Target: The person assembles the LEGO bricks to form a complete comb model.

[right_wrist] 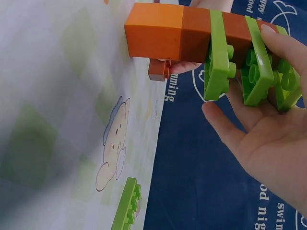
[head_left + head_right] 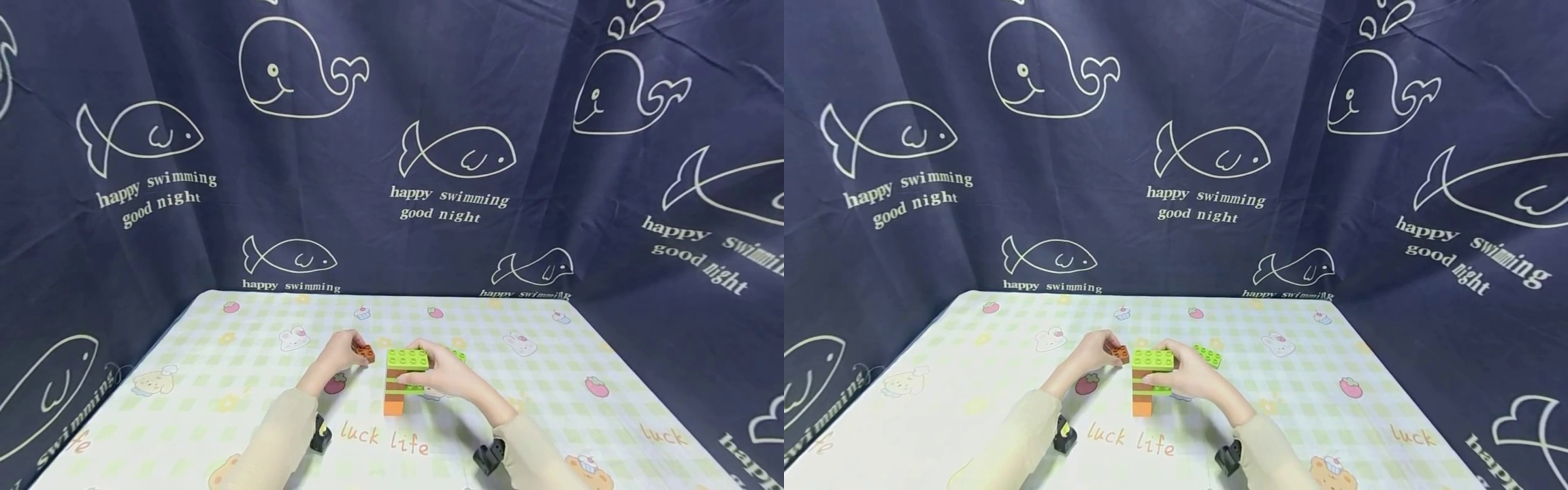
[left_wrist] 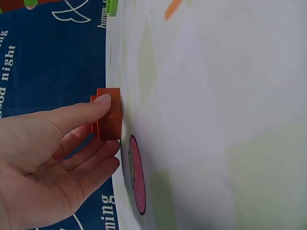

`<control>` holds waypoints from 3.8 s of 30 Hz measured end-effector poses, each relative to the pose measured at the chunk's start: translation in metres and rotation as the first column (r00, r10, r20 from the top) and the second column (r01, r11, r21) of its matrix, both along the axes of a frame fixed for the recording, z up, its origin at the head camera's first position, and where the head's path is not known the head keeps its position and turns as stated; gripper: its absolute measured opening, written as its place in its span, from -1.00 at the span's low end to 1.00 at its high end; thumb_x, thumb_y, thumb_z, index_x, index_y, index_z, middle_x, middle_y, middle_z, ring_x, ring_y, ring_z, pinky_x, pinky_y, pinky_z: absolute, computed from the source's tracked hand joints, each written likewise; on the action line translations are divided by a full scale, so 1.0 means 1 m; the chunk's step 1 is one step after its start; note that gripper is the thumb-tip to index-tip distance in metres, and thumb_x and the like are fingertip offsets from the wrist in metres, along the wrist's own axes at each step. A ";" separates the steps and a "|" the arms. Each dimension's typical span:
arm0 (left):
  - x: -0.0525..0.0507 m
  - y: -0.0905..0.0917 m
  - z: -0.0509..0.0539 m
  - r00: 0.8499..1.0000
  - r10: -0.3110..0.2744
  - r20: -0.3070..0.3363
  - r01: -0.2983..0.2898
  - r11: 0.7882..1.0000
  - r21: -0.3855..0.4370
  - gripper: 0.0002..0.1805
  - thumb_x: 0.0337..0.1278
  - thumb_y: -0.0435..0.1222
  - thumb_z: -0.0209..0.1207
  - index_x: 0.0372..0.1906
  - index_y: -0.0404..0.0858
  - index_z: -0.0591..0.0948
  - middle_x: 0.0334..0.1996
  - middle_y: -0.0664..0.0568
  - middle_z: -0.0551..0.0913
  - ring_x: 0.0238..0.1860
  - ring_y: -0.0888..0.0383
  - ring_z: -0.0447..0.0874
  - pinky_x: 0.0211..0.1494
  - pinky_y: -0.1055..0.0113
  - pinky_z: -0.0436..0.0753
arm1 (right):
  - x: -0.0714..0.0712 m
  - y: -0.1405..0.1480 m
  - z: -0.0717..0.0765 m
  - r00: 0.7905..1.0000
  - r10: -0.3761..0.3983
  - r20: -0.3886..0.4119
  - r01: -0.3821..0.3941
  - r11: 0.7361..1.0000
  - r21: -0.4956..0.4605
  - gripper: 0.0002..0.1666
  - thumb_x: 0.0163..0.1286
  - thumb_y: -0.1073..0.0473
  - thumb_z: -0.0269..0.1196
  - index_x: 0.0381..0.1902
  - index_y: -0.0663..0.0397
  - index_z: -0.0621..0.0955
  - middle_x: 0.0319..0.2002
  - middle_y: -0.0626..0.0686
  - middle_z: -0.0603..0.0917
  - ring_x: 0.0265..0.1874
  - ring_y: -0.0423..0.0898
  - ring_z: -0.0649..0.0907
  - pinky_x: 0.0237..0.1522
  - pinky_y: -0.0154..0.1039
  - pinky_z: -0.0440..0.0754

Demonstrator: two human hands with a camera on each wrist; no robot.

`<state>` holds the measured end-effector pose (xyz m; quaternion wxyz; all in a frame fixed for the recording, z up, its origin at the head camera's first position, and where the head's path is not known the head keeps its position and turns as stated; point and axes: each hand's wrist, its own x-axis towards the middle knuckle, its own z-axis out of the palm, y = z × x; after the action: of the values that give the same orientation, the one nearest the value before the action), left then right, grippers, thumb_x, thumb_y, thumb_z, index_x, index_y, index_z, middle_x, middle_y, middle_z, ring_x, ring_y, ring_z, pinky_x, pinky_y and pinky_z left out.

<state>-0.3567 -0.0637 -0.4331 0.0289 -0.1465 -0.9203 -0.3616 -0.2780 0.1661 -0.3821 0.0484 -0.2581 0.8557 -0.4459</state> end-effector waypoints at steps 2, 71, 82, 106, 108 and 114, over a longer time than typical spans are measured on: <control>0.000 -0.001 0.000 1.000 -0.004 0.000 0.004 1.000 0.001 -0.66 -0.24 -0.39 0.44 -0.27 -0.33 0.58 -0.36 -0.04 0.61 -0.33 0.14 0.53 -0.17 0.25 0.56 | -0.001 -0.001 0.000 1.000 0.003 -0.009 -0.003 1.000 0.002 -0.56 0.13 0.03 0.39 -0.08 0.03 0.52 -0.31 -0.05 0.65 -0.39 -0.21 0.60 -0.28 -0.35 0.57; 0.062 0.003 0.072 0.972 -0.106 -0.208 0.160 0.952 0.261 -0.63 0.03 -0.33 0.30 -0.02 -0.37 0.61 -0.09 -0.12 0.64 -0.15 0.03 0.67 0.03 0.22 0.64 | -0.002 0.000 -0.004 0.995 -0.056 0.079 0.056 0.998 -0.004 -0.56 0.11 -0.01 0.39 -0.10 0.01 0.53 -0.28 -0.07 0.67 -0.27 -0.16 0.60 -0.11 -0.21 0.53; 0.072 0.010 0.080 0.964 -0.141 -0.226 0.206 0.932 0.297 -0.63 0.03 -0.34 0.30 -0.01 -0.38 0.61 -0.08 -0.15 0.64 -0.14 0.02 0.67 0.04 0.21 0.63 | 0.000 0.000 -0.003 0.996 -0.049 0.070 0.050 0.999 -0.016 -0.54 0.10 -0.04 0.40 -0.11 0.00 0.54 -0.28 -0.08 0.67 -0.27 -0.16 0.60 -0.12 -0.22 0.52; 0.084 0.017 0.082 0.948 -0.226 -0.222 0.283 0.919 0.274 -0.61 0.10 -0.27 0.27 0.02 -0.36 0.59 -0.08 -0.10 0.65 -0.12 0.05 0.66 0.07 0.19 0.62 | 0.019 -0.007 0.024 0.995 -0.032 0.097 0.035 0.999 -0.029 -0.64 0.14 0.08 0.38 -0.19 0.10 0.52 -0.36 -0.06 0.64 -0.37 -0.15 0.57 -0.25 -0.26 0.54; 0.084 0.017 0.081 0.947 -0.234 -0.221 0.290 0.918 0.269 -0.61 0.10 -0.26 0.27 0.02 -0.36 0.59 -0.08 -0.08 0.65 -0.12 0.07 0.66 0.07 0.21 0.62 | 0.019 -0.007 0.024 0.995 -0.034 0.091 0.036 0.999 -0.024 -0.64 0.14 0.08 0.38 -0.20 0.11 0.52 -0.36 -0.06 0.64 -0.37 -0.15 0.57 -0.25 -0.27 0.55; 0.084 0.016 0.081 0.937 -0.263 -0.230 0.319 0.912 0.258 -0.61 0.08 -0.27 0.28 0.01 -0.36 0.60 -0.09 -0.07 0.65 -0.13 0.07 0.67 0.07 0.21 0.62 | 0.009 -0.004 0.011 0.996 -0.027 0.085 0.029 0.999 -0.028 -0.63 0.14 0.08 0.38 -0.17 0.10 0.53 -0.29 -0.04 0.67 -0.31 -0.15 0.60 -0.21 -0.27 0.56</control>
<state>-0.2723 -0.0476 -0.3525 0.0833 -0.3105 -0.8176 -0.4777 -0.2689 0.1616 -0.3706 0.0744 -0.2277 0.8498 -0.4695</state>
